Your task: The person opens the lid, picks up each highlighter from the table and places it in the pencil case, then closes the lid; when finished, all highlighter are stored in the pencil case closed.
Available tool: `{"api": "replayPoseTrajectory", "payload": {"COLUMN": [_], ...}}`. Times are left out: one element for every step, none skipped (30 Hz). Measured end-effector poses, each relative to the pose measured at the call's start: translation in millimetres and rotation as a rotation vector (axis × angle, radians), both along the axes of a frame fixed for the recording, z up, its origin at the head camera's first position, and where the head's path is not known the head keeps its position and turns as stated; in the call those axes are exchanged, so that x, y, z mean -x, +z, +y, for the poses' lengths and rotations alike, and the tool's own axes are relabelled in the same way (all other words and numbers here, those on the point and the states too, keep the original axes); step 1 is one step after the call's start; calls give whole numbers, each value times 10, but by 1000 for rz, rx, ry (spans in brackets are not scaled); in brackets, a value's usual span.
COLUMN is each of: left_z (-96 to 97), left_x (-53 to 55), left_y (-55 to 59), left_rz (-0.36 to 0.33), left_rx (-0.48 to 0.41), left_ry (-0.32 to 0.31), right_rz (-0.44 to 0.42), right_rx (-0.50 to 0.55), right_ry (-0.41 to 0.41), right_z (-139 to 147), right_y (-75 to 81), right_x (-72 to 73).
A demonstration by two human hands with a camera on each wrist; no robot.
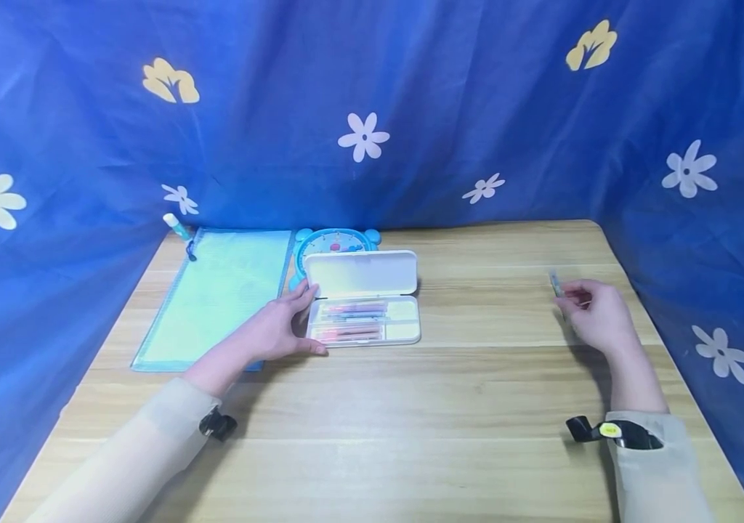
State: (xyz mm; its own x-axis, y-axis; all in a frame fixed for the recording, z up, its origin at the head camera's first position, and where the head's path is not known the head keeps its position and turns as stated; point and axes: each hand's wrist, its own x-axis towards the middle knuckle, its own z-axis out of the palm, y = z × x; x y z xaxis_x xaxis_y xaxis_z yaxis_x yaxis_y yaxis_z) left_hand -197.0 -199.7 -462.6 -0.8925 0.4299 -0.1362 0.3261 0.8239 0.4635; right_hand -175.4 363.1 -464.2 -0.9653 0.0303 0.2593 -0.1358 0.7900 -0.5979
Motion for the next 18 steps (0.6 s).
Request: {"api": "replayPoseTrajectory", "payload": {"left_z": [-2, -2, -1, -4, -4, -6, -6, -6, -7, -7, -6, -7, -5, -5, -4, -3, -3, -4], "left_x": [-1, -3, -3, -3, -3, -5, -4, -3, -3, -2, -2, -1, 0, 0, 1, 2, 4, 4], "left_y": [1, 2, 3, 1, -1, -3, -5, -7, -11, -13, -15, -18, -19, -20, -20, -19, -20, -20], "left_rz": [-1, -1, -4, -7, -7, -5, -5, -4, -4, -3, -2, -1, -3, -1, 0, 1, 4, 4], "left_rx": [-2, -3, -2, -1, -2, -2, 0, 1, 3, 4, 4, 5, 7, 7, 8, 6, 4, 3], "left_ry": [1, 1, 4, 9, 9, 7, 8, 9, 9, 8, 7, 6, 8, 7, 7, 7, 6, 5], "right_rz": [-2, -8, -10, -16, -27, -40, -53, -64, -72, -81, -88, -90, -92, -93, -93, -93, -91, -88], "right_rx": [-6, -14, -21, -28, -36, -45, -51, -58, -64, -69, -72, -74, -74, -73, -75, -76, -78, -81], "right_ry": [-19, -40, -59, -76, -89, -101, -109, -116, -123, -129, -135, -139, -144, -148, -150, -150, -148, -146], "right_z": [19, 33, 42, 44, 43, 41, 37, 31, 25, 17, 10, 2, -7, -16, -25, -33, -40, -48], "right_y": [-27, -56, -84, -116, -148, -179, -208, -233, -252, -267, -278, -283, -285, -284, -280, -276, -273, -268], "right_x": [8, 15, 22, 32, 42, 51, 61, 70, 79, 86, 93, 98, 103, 106, 108, 109, 110, 108]}}
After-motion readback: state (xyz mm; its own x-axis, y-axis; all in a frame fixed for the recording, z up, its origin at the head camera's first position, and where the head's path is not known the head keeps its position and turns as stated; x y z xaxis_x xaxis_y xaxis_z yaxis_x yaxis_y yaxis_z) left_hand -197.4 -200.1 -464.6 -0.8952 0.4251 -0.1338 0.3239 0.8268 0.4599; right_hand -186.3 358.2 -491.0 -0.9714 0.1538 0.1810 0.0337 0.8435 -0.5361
